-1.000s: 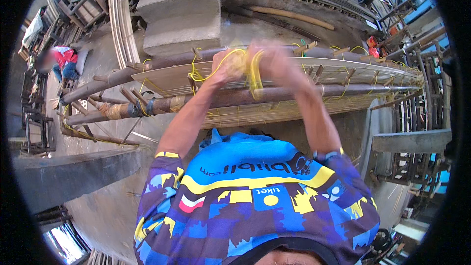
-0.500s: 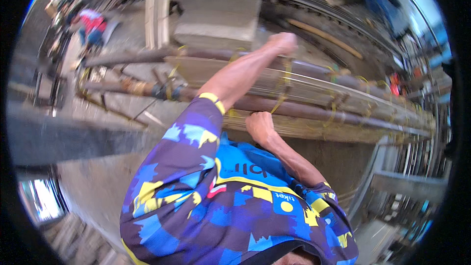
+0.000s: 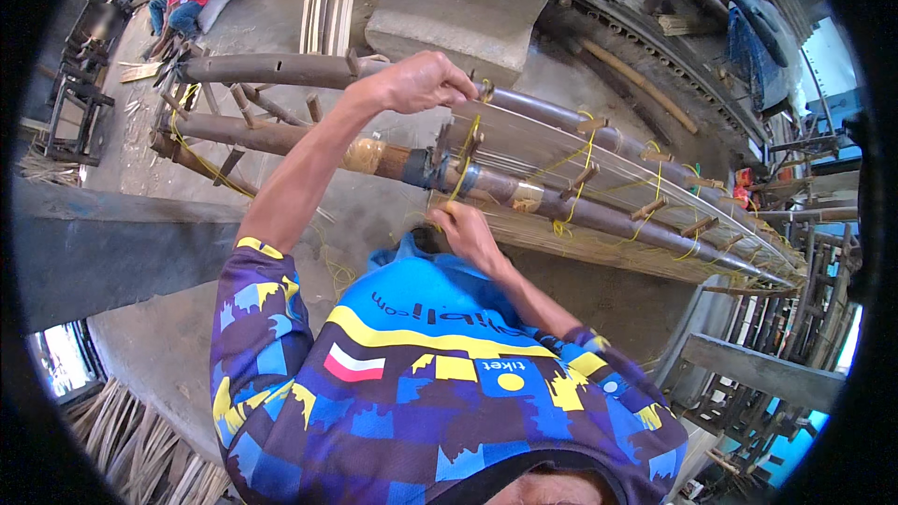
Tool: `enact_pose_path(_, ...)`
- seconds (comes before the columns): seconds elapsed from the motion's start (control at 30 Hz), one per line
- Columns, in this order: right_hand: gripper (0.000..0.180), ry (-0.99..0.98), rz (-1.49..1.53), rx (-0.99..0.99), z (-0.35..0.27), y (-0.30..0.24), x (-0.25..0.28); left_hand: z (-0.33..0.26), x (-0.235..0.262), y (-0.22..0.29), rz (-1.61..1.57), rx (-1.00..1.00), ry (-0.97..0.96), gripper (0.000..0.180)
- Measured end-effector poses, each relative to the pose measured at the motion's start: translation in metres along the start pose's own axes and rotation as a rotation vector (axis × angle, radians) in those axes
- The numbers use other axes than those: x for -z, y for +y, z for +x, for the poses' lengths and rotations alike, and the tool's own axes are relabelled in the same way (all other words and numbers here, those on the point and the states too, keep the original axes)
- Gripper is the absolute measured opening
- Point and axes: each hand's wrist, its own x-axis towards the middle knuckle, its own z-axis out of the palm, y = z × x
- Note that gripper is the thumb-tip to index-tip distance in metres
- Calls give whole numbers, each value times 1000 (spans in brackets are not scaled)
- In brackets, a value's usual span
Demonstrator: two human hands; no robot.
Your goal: The person repeatedly picks up thin bamboo strips and ties them to a horizontal metal frame using yellow string. The person loops the string around the frame and the strip, then pulls it tight to secure the strip in place.
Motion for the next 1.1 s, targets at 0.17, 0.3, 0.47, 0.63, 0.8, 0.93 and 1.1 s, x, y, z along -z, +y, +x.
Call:
enact_pose_path(0.17, 31, 522, 113, 564, -35, -86, 57, 10, -14, 4, 443, 64, 39, 24)
enact_pose_path(0.3, 39, 195, 131, 576, -30, -140, 107, 15, -15, -7, 86, 123, -142, 17)
enact_pose_path(0.47, 40, 302, -140, 502, 53, -198, 156, 28, -26, -27, -182, 105, -206, 29)
enact_pose_path(0.63, 19, 689, -278, 847, 152, -231, 241, 23, -37, -23, -340, 318, 40, 45)
enact_pose_path(0.8, 27, -6, -1004, 22, 159, -106, 205, 19, -41, -17, -446, 342, 131, 45)
enact_pose_path(0.93, 35, 11, 54, 144, 138, -70, 152, 22, -43, -26, -480, 389, 111, 43)
enact_pose_path(1.1, 20, 138, 215, 513, 39, -99, 93, 15, -39, -25, -470, 125, 55, 31)
